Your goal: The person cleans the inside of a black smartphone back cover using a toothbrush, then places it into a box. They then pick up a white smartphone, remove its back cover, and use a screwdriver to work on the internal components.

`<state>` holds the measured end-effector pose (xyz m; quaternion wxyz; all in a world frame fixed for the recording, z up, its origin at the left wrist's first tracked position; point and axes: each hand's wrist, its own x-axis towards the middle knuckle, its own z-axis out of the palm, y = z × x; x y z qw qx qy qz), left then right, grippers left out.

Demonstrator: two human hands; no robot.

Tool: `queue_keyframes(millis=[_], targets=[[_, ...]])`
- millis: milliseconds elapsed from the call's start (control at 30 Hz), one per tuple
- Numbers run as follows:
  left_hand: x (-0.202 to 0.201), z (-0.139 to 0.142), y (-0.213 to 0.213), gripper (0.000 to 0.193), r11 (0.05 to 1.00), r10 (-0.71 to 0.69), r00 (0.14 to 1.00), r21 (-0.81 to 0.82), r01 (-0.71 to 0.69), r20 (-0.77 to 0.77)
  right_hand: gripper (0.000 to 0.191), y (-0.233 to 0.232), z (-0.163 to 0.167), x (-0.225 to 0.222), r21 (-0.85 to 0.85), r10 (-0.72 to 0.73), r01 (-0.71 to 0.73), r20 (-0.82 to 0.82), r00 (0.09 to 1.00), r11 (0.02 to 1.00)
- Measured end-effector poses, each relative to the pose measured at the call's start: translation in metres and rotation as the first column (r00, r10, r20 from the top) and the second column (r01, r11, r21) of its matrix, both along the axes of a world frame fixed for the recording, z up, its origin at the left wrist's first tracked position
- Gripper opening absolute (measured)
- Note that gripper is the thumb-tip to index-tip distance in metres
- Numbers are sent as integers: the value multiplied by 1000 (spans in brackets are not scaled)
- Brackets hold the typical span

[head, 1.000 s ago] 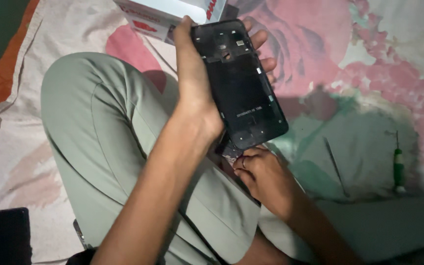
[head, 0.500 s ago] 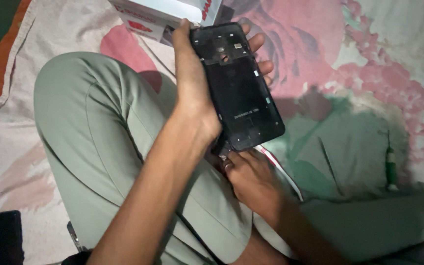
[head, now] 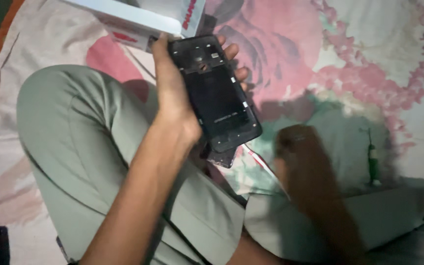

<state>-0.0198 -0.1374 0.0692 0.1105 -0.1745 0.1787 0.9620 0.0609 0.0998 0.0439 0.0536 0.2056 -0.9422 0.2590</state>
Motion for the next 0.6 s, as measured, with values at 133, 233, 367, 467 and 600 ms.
queue_keyframes(millis=[133,233,367,467,600], targets=[[0,3,4,82,994,-5,1000,-108,6,15,16,55,23,10,-499,-163,377,420,893,780],[0,5,11,84,990,-17,1000,-142,20,20,16,79,30,20,-582,-156,558,596,787,591],[1,10,22,87,955,-57,998,-292,53,-3,13,88,29,31,-652,-42,675,708,705,346],[2,9,35,88,927,-117,992,-352,126,47,15,90,28,34,-568,-165,681,700,695,462],[5,6,52,89,932,-227,973,-281,229,42,14,84,32,32,-576,-145,617,658,739,536]])
